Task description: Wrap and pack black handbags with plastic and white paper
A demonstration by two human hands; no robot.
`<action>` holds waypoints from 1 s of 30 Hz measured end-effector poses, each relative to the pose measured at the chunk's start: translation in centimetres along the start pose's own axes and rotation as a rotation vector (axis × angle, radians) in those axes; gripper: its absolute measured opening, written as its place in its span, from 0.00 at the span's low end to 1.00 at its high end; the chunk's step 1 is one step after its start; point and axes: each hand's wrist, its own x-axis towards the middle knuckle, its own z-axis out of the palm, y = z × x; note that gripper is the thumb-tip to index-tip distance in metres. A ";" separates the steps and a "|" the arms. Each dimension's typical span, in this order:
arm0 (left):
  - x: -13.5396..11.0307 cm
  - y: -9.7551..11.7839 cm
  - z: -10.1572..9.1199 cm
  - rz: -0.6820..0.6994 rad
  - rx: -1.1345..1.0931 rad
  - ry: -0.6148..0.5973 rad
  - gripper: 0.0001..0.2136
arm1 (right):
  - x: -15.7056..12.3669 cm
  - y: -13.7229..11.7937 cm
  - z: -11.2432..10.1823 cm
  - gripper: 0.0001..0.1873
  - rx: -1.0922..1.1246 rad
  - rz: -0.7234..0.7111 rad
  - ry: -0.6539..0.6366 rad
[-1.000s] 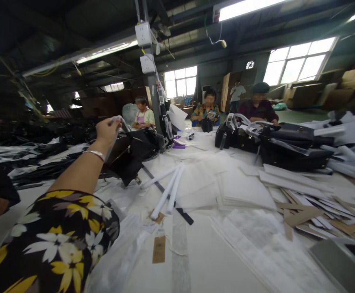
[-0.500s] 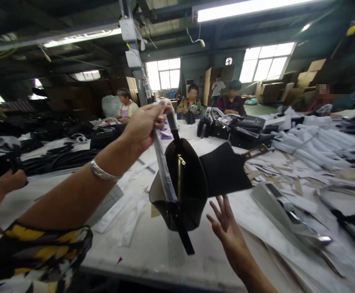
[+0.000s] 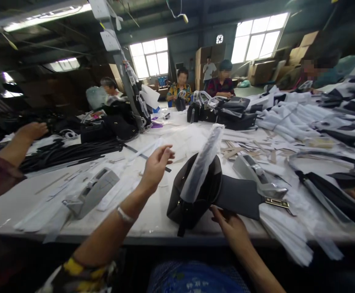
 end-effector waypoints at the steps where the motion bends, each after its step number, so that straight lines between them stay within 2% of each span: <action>1: -2.8 -1.1 -0.9 0.030 0.028 0.097 0.15 | -0.7 -0.1 -0.3 0.28 -0.006 0.012 -0.040; 3: -8.7 -3.8 -1.8 0.046 0.159 0.292 0.12 | -2.3 -0.3 -0.4 0.23 -0.002 -0.015 -0.138; 4: -11.5 -5.3 -1.8 0.005 0.218 0.320 0.12 | -3.0 -0.5 -0.2 0.21 -0.001 -0.058 -0.170; 6: -15.8 -8.1 -1.1 -0.034 0.296 0.227 0.15 | -3.8 -0.9 0.5 0.17 -0.008 -0.150 -0.188; 8: -18.0 -10.0 0.1 0.015 0.403 0.109 0.29 | -3.6 -1.5 1.2 0.16 -0.058 -0.232 -0.156; 10: -18.0 -11.0 1.0 0.055 0.553 0.038 0.40 | -2.5 -2.0 1.8 0.16 -0.145 -0.314 -0.155; 11: -17.4 -11.2 1.2 0.059 0.632 0.028 0.42 | -1.8 -2.3 2.0 0.15 -0.185 -0.353 -0.175; 14: -14.8 -11.2 0.7 0.044 0.765 0.013 0.39 | 0.5 -3.4 2.5 0.13 -0.258 -0.440 -0.267; 16: -13.3 -11.4 0.2 0.038 0.734 0.000 0.35 | 1.6 -4.4 3.0 0.13 -0.283 -0.477 -0.289; 18: -12.6 -11.9 0.0 0.019 0.664 -0.009 0.30 | 2.3 -5.3 3.7 0.13 -0.329 -0.491 -0.245; 22: -13.5 -13.1 1.0 -0.007 0.549 0.029 0.24 | 2.5 -6.1 5.3 0.09 -0.477 -0.441 -0.118; 25: -14.4 -13.2 1.6 -0.028 0.475 0.026 0.24 | 2.2 -5.7 5.9 0.09 -0.543 -0.427 -0.118; 28: -14.1 -12.6 -0.4 -0.073 0.473 -0.003 0.20 | 2.3 -5.1 5.7 0.10 -0.502 -0.457 -0.190; 30: -13.1 -12.2 -3.5 -0.110 0.535 0.054 0.15 | 2.7 -4.9 5.4 0.12 -0.407 -0.430 -0.283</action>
